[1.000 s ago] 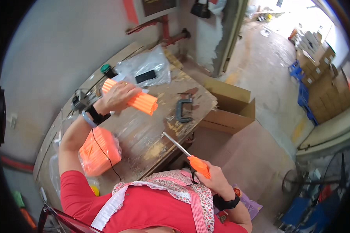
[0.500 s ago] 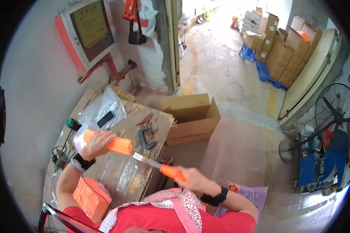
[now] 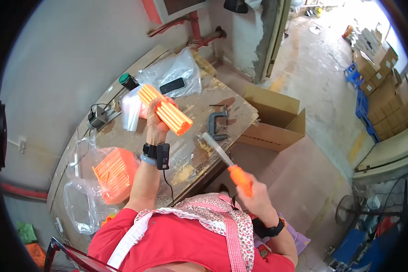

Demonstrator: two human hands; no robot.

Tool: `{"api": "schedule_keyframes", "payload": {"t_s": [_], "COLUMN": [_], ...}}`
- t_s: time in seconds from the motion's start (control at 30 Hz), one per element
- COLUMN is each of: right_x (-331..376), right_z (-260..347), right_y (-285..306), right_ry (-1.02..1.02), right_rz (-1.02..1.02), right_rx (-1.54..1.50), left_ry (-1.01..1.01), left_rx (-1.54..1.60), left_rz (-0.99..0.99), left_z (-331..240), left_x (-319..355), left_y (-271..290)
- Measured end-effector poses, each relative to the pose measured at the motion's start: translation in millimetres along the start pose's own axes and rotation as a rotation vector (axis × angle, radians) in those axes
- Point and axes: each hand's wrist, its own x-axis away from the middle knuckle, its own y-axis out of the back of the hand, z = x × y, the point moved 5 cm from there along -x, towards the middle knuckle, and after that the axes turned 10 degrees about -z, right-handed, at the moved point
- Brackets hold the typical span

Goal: The person takes a pack of plastic tubes from a cardboard box, removes the plastic wrapping, and sorts the tubes into smaller bundles by hand.

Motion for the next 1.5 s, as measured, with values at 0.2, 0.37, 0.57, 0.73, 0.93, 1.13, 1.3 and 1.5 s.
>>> {"api": "schedule_keyframes", "payload": {"t_s": [0.2,0.37,0.57,0.73,0.93,1.13,1.3,1.5], "right_x": [-10,-15,-10,-26,-31,-41,-55,-82], "right_z": [5,9,13,19,37,23,47,33], "right_y": [-15,-18,-27,-16,-23,-14,-5,-32], "right_ry": [0.11,0.119,0.321,0.11,0.36,0.2,0.216,-0.037], "right_rz": [0.044,0.012,0.109,0.075,0.158,0.214,0.302,0.489], "right_rx": [-0.059,0.01,-0.015,0.007,0.024,0.041,0.032,-0.13], "left_ry": [-0.115,-0.134,-0.136,-0.184,-0.419,-0.738,-1.402,-1.389], "left_rx": [0.036,0.128,0.159,0.186,-0.071,-0.803,-1.95,-2.196], "left_rz": [0.034,0.041,0.097,0.012,0.114,0.014,0.369,0.325], "left_z": [-23,-41,-49,-53,-51,-52,-66,-95], "left_x": [5,10,11,9,18,39,73,114], "left_y": [16,18,17,20,-1,0,1,17]}}
